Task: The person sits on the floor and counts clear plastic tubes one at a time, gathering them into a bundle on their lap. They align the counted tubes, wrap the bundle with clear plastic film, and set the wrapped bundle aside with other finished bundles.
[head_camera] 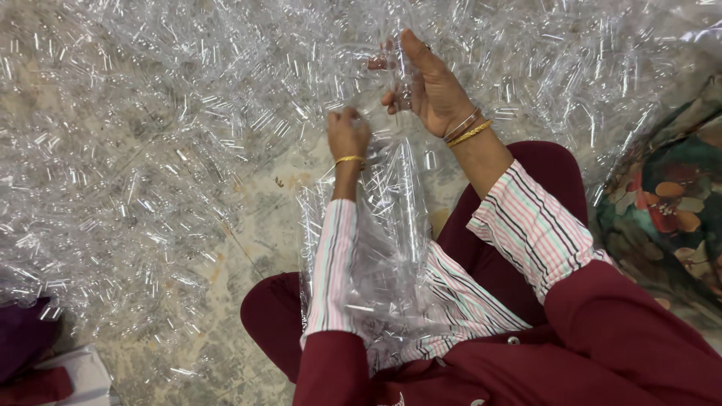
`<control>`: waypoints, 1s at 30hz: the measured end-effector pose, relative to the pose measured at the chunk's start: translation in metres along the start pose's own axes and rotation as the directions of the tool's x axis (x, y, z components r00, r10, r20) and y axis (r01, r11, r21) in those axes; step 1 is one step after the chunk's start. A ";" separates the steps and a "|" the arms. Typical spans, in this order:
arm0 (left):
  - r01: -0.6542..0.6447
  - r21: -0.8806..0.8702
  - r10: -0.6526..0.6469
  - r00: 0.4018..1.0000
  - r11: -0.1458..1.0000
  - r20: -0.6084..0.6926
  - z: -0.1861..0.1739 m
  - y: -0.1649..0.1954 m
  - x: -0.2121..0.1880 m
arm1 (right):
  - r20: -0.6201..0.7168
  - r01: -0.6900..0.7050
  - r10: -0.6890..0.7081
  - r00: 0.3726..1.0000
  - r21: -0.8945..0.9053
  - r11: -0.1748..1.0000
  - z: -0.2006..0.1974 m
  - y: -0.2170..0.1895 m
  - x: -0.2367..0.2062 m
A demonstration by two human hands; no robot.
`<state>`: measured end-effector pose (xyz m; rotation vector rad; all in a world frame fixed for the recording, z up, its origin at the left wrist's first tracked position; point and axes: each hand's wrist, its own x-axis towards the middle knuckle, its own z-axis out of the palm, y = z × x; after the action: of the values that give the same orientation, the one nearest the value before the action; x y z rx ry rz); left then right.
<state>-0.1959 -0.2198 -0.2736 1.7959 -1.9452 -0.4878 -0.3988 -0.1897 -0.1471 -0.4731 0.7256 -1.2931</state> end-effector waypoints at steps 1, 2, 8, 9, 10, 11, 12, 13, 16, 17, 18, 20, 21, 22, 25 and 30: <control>-0.055 -0.060 0.051 0.997 0.997 -0.066 -0.009 -0.004 0.002 | -0.004 0.011 -0.011 1.000 -0.021 1.000 0.000 0.000 0.000; -0.112 -0.117 0.097 0.987 0.987 -0.130 -0.021 -0.009 0.003 | -0.010 0.019 -0.019 1.000 -0.042 0.999 0.000 0.001 0.000; -0.261 -0.115 0.206 0.912 0.958 -0.356 -0.117 0.012 0.020 | -0.084 0.029 -0.049 0.995 -0.229 0.973 0.004 -0.002 0.000; -0.325 -0.045 0.288 0.885 0.944 -0.366 -0.132 0.020 0.021 | -0.103 0.023 -0.051 0.993 -0.263 0.965 0.005 -0.004 -0.001; -0.386 0.023 0.367 0.854 0.922 -0.368 -0.145 0.027 0.021 | -0.077 0.027 -0.048 0.996 -0.253 0.967 0.005 -0.007 -0.003; -0.445 0.090 0.445 0.818 0.891 -0.364 -0.156 0.033 0.021 | -0.053 0.031 -0.046 0.998 -0.245 0.969 0.004 -0.010 -0.004; -0.418 0.053 0.409 0.846 0.907 -0.342 -0.165 0.037 0.021 | -0.030 0.035 -0.043 0.999 -0.236 0.971 0.003 -0.012 -0.006; -0.390 0.014 0.374 0.872 0.921 -0.316 -0.172 0.040 0.020 | 0.000 0.039 -0.040 0.999 -0.237 0.971 0.003 -0.012 -0.007; -0.462 0.027 0.457 0.863 0.886 -0.216 -0.182 0.047 0.015 | 0.080 0.026 -0.005 0.997 -0.269 0.963 0.004 -0.010 -0.009; -0.509 0.052 0.510 0.841 0.859 -0.181 -0.185 0.049 0.014 | 0.106 0.009 0.024 0.994 -0.302 0.953 0.004 -0.008 -0.009; -0.555 0.079 0.560 0.814 0.828 -0.155 -0.190 0.050 0.013 | 0.133 -0.008 0.056 0.990 -0.336 0.942 0.005 -0.007 -0.009; -0.641 0.127 0.652 0.752 0.757 -0.093 -0.201 0.057 0.010 | 0.145 -0.013 0.062 0.988 -0.314 0.949 0.006 -0.006 -0.009; -0.512 -0.091 0.514 0.858 0.854 -0.003 -0.211 0.059 0.010 | 0.146 -0.016 0.063 0.987 -0.302 0.953 0.006 -0.007 -0.009; -0.334 -0.290 0.382 0.916 0.897 0.125 -0.224 0.060 0.013 | 0.149 -0.026 0.067 0.987 -0.263 0.964 0.006 -0.007 -0.009; -0.073 -0.410 0.272 0.850 0.909 0.450 -0.252 0.062 0.014 | 0.159 -0.044 0.080 0.984 -0.218 0.975 0.007 -0.010 -0.010; -0.149 -0.279 0.297 0.722 0.949 0.625 -0.243 0.060 0.010 | 0.342 0.023 0.210 0.916 -0.567 0.823 0.012 0.001 -0.012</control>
<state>-0.1143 -0.2147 -0.0363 1.3089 -2.4044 -1.3398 -0.3908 -0.1785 -0.1366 -1.1317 0.7709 -0.8270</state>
